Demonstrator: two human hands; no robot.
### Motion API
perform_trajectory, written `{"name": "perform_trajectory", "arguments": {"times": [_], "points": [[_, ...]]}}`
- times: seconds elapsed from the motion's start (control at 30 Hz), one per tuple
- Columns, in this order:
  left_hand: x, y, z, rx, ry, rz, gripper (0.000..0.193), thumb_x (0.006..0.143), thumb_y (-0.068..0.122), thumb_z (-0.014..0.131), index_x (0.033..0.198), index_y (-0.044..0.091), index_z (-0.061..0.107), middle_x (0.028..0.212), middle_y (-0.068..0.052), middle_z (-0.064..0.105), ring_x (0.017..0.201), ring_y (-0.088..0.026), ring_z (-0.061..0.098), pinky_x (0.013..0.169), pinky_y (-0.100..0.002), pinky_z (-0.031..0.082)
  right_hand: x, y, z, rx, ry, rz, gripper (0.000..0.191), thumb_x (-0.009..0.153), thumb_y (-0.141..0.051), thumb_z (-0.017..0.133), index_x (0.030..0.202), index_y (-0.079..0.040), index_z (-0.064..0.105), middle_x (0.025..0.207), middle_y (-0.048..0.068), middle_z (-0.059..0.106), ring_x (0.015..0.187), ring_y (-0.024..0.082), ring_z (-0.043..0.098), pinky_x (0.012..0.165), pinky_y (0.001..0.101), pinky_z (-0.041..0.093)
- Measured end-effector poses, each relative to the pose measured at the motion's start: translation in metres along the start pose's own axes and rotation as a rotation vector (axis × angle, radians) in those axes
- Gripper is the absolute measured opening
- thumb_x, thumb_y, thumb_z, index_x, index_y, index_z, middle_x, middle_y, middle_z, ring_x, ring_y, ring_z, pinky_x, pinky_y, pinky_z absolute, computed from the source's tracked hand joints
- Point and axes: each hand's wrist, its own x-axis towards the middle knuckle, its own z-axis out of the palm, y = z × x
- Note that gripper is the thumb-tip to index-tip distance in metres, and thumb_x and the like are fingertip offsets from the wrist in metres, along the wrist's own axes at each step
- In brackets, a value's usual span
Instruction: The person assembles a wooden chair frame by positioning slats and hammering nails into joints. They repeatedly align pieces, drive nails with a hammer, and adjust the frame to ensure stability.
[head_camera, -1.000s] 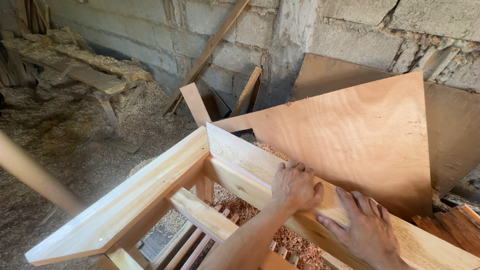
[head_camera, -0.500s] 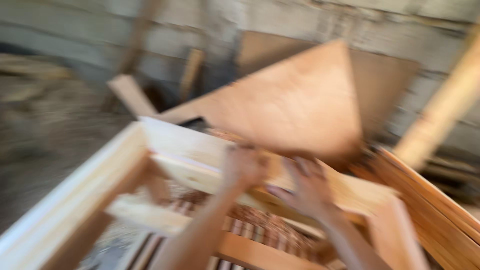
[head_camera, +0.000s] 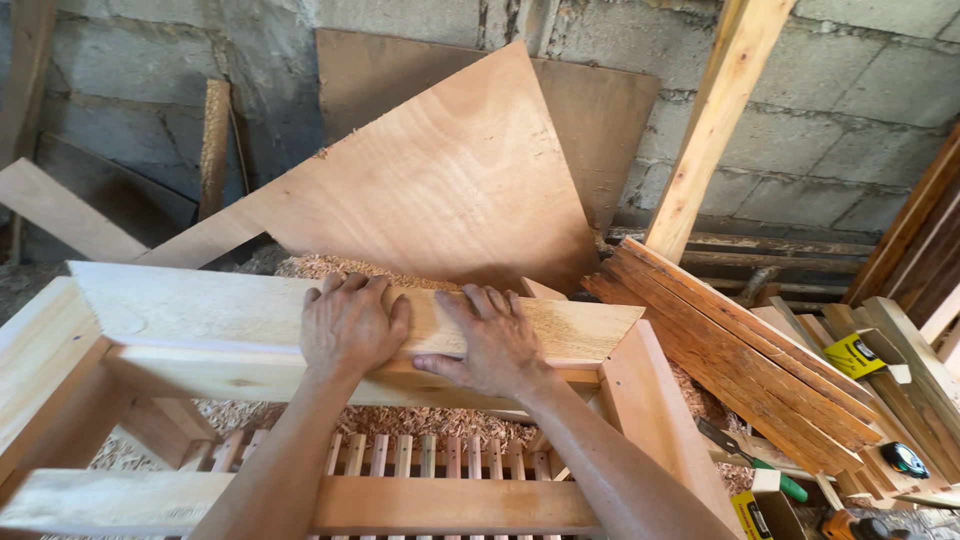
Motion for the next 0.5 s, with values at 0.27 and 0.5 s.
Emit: {"name": "perform_trajectory", "arguments": {"times": [0.27,0.5], "points": [[-0.0011,-0.0025,0.0004,0.025,-0.013,-0.004,0.044,0.087,0.047,0.058,0.113,0.015,0.076,0.114,-0.007,0.074,0.111,-0.028,0.064,0.096,-0.051,0.046,0.0001,-0.0008,0.0053,0.004,0.014,-0.011,0.107,0.078,-0.087,0.055,0.154,-0.013,0.041,0.154,0.03,0.037,0.144,0.048,0.033,0.118,0.0658,0.019],[-0.0012,-0.0042,0.002,0.036,-0.009,-0.01,0.046,0.087,0.047,0.058,0.116,0.016,0.075,0.115,-0.007,0.073,0.113,-0.029,0.063,0.095,-0.05,0.047,0.0011,-0.0012,0.0064,0.001,0.0,-0.019,0.108,0.077,-0.087,0.054,0.154,-0.012,0.04,0.154,0.029,0.037,0.145,0.047,0.034,0.118,0.0663,0.019]]}}
